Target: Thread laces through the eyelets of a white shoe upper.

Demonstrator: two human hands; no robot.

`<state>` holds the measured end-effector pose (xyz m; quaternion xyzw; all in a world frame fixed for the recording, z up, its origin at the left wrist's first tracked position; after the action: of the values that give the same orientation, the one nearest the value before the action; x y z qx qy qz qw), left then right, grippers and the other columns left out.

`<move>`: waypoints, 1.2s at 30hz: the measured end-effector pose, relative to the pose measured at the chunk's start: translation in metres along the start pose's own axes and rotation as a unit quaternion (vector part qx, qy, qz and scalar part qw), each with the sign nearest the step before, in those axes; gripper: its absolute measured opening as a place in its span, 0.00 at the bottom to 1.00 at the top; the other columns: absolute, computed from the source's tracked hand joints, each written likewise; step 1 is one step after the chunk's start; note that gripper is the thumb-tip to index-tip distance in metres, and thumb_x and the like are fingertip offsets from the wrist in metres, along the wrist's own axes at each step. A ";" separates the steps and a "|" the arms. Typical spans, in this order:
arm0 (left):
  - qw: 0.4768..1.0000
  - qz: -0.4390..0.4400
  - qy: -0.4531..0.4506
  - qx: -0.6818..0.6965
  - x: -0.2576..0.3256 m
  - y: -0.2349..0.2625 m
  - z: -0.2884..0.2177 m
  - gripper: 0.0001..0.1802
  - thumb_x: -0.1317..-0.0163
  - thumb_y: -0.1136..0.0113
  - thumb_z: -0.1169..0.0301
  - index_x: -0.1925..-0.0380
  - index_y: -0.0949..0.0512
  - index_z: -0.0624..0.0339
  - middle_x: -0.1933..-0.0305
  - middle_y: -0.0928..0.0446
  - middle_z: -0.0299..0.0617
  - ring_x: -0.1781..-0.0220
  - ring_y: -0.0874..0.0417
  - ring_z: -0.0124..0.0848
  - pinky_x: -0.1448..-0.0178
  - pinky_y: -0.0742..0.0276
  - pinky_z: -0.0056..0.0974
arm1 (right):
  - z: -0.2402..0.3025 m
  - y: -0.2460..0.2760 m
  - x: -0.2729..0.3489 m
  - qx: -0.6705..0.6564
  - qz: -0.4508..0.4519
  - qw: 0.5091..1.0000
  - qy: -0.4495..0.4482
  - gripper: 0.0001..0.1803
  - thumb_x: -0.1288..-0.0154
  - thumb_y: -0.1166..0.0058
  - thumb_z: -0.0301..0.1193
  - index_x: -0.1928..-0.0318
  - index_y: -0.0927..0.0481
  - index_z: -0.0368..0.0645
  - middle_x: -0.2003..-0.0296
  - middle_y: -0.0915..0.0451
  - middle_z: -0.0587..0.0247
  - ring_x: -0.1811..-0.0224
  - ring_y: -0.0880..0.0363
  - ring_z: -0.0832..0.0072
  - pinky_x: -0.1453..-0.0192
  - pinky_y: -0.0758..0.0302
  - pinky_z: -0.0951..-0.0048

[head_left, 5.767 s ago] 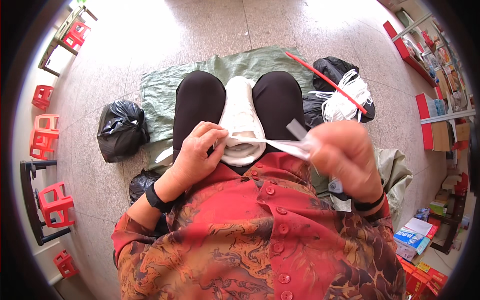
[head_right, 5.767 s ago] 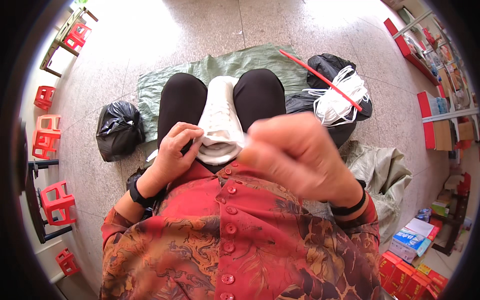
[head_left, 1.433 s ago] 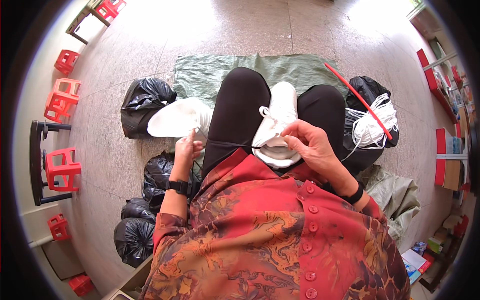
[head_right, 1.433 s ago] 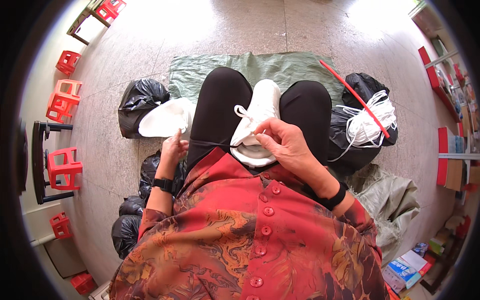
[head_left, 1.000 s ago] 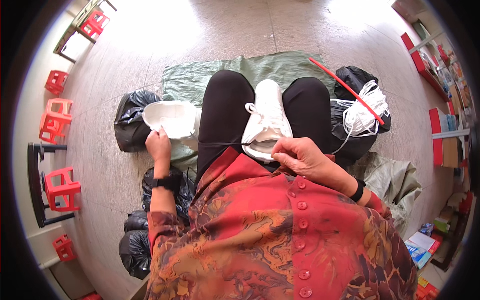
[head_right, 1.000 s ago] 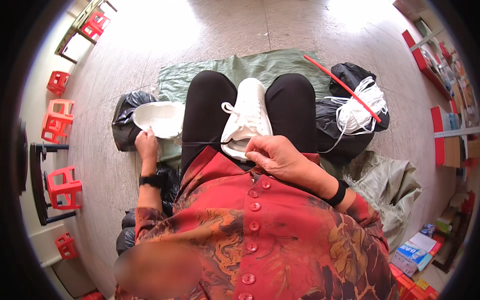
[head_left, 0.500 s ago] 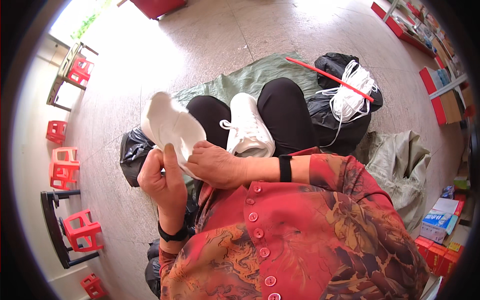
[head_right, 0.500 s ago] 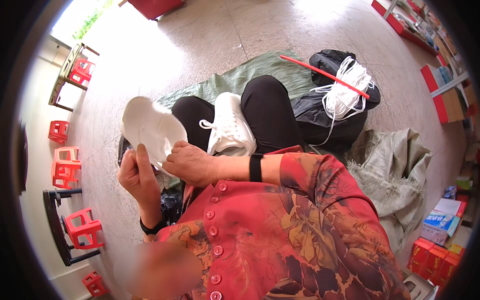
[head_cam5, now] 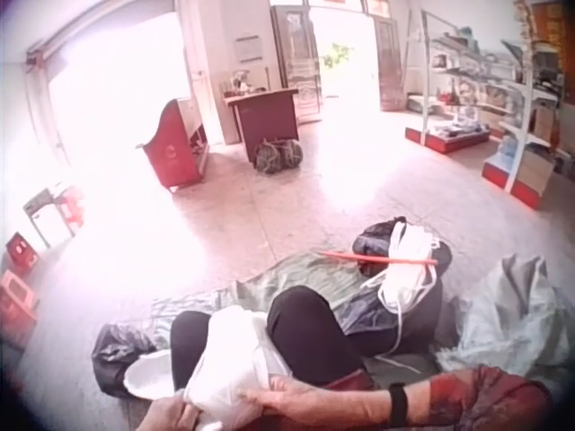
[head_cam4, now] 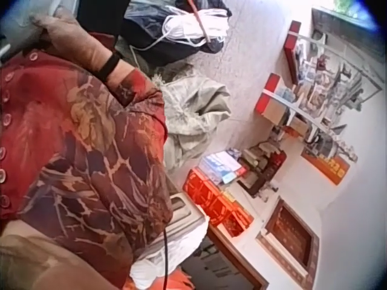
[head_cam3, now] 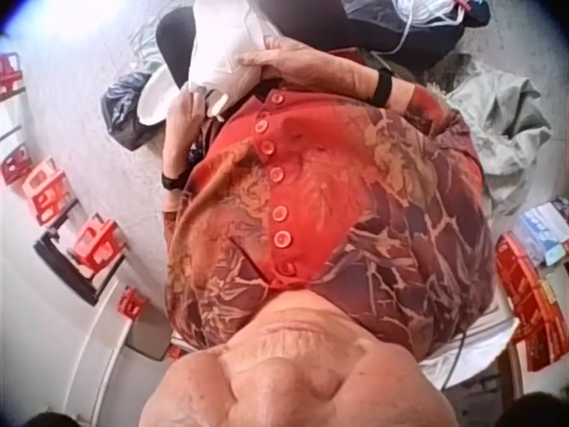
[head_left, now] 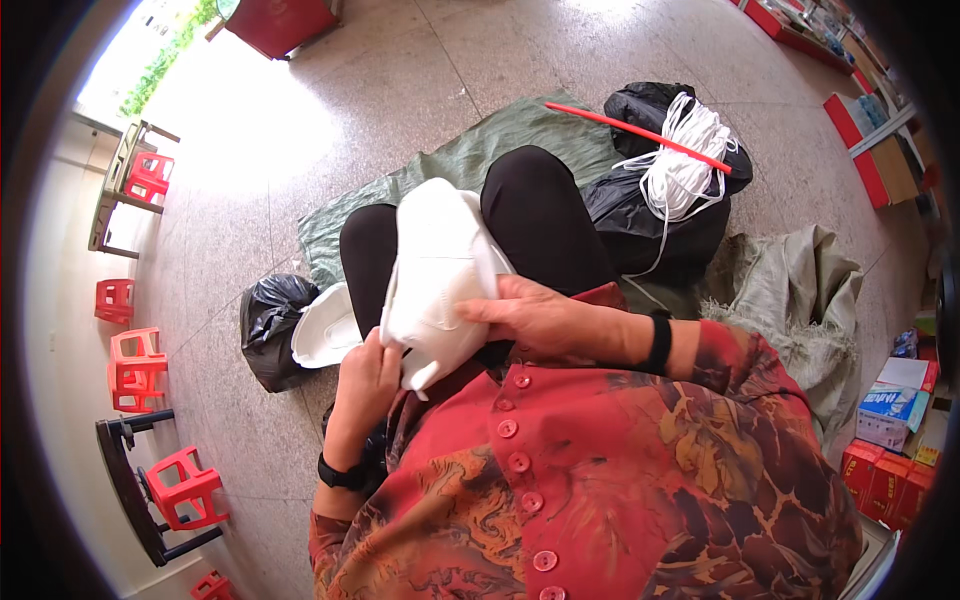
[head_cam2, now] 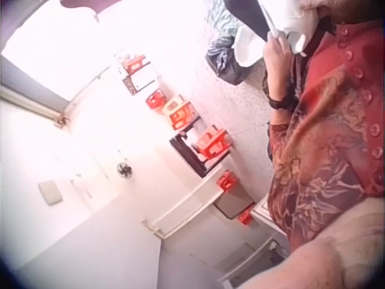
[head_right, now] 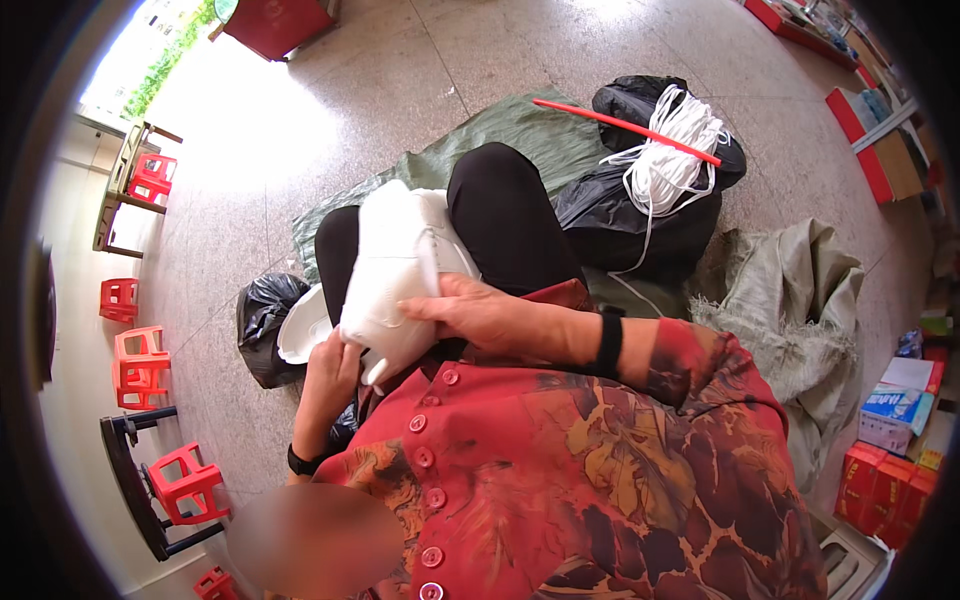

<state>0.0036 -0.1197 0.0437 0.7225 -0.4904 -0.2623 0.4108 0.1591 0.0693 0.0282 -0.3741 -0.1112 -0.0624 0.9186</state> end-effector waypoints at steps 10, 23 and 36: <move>0.985 -0.061 -0.011 -0.159 -0.046 -0.038 -0.057 0.16 0.31 0.48 0.64 0.73 0.31 0.65 0.87 0.26 0.52 0.82 0.19 0.50 0.77 0.25 0.48 | 0.023 0.012 0.037 0.653 -0.219 0.666 0.287 0.44 0.33 0.45 0.44 0.32 0.48 0.23 0.33 0.47 0.24 0.28 0.52 0.34 0.23 0.54 0.50; 0.994 0.085 0.008 -0.069 -0.043 -0.061 -0.028 0.40 0.29 0.54 0.52 0.37 0.47 0.83 0.79 0.23 0.61 0.75 0.19 0.57 0.71 0.24 0.53 | -0.025 0.062 -0.015 0.579 -0.175 0.776 0.177 0.45 0.30 0.54 0.51 0.29 0.51 0.26 0.29 0.51 0.27 0.24 0.56 0.43 0.21 0.57 0.59; 0.989 -0.090 0.052 0.103 -0.059 0.005 -0.027 0.10 0.38 0.38 0.77 0.56 0.20 0.65 0.67 0.20 0.39 0.67 0.23 0.24 0.61 0.26 0.31 | -0.027 0.235 0.085 0.332 -0.554 0.741 0.183 0.11 0.33 0.45 0.35 0.57 0.19 0.41 0.65 0.19 0.55 0.57 0.20 0.64 0.51 0.24 0.66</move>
<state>-0.0006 -0.0567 0.0607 0.8150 -0.4258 -0.2080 0.3335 0.2918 0.2152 -0.1273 0.1008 -0.1421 -0.5864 0.7911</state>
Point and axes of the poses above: each hand's wrist, its own x-axis away from the middle knuckle, its own y-axis out of the back of the hand, z = x × y, the point moved 2 cm from there along -x, towards the middle knuckle
